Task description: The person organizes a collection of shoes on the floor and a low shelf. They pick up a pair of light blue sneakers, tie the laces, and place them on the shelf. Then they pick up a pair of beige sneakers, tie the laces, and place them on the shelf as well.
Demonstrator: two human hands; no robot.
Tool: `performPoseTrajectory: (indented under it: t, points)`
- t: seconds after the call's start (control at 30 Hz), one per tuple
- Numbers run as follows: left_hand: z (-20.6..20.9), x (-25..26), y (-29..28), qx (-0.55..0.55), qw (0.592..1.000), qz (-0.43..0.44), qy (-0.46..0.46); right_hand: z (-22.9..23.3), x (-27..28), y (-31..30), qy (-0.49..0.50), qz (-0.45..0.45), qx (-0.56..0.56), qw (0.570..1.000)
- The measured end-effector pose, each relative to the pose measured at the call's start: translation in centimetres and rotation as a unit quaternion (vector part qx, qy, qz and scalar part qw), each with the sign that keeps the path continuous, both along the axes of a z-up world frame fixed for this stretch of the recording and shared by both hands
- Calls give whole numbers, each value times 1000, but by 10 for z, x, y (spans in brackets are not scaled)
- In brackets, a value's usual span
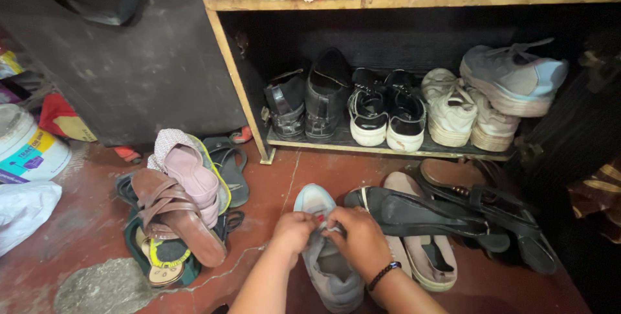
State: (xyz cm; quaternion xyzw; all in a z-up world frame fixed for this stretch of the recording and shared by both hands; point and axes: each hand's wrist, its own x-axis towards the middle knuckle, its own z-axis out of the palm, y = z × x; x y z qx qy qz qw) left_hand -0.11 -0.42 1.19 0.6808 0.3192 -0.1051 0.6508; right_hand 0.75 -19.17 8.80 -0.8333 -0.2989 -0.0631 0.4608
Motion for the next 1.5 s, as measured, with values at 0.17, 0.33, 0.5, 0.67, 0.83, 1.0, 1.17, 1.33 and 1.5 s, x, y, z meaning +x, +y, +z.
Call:
performPoseTrajectory:
  t: [0.17, 0.33, 0.5, 0.67, 0.83, 1.0, 1.17, 1.33, 1.5]
  points:
    - [-17, 3, -1, 3, 999, 6, -35, 11, -2, -1, -76, -16, -16, 997]
    - [-30, 8, 2, 86, 996, 15, -23, 16, -3, -2, -136, 1, -51, 989]
    - [-10, 3, 17, 306, 948, -2, 85, 6, 12, -21, -66, 90, -70, 991]
    - [9, 2, 16, 294, 946, 16, 137, -10, 23, -40, 71, 85, -115, 987]
    - [4, 2, 21, 284, 944, 52, 158, -12, 23, -45, 132, 81, -139, 978]
    - [-5, 0, 26, 269, 947, 54, 167, -11, 22, -43, 247, 67, -138, 957]
    - [-11, 0, 25, 302, 951, -16, 65, -4, 14, -46, 221, 38, -116, 967]
    - [7, 0, 14, 182, 971, 122, 92, -24, -21, -49, -76, -5, -254, 964]
    - [17, -2, 11, 277, 954, 114, -16, -87, -68, -13, 154, -121, -520, 832]
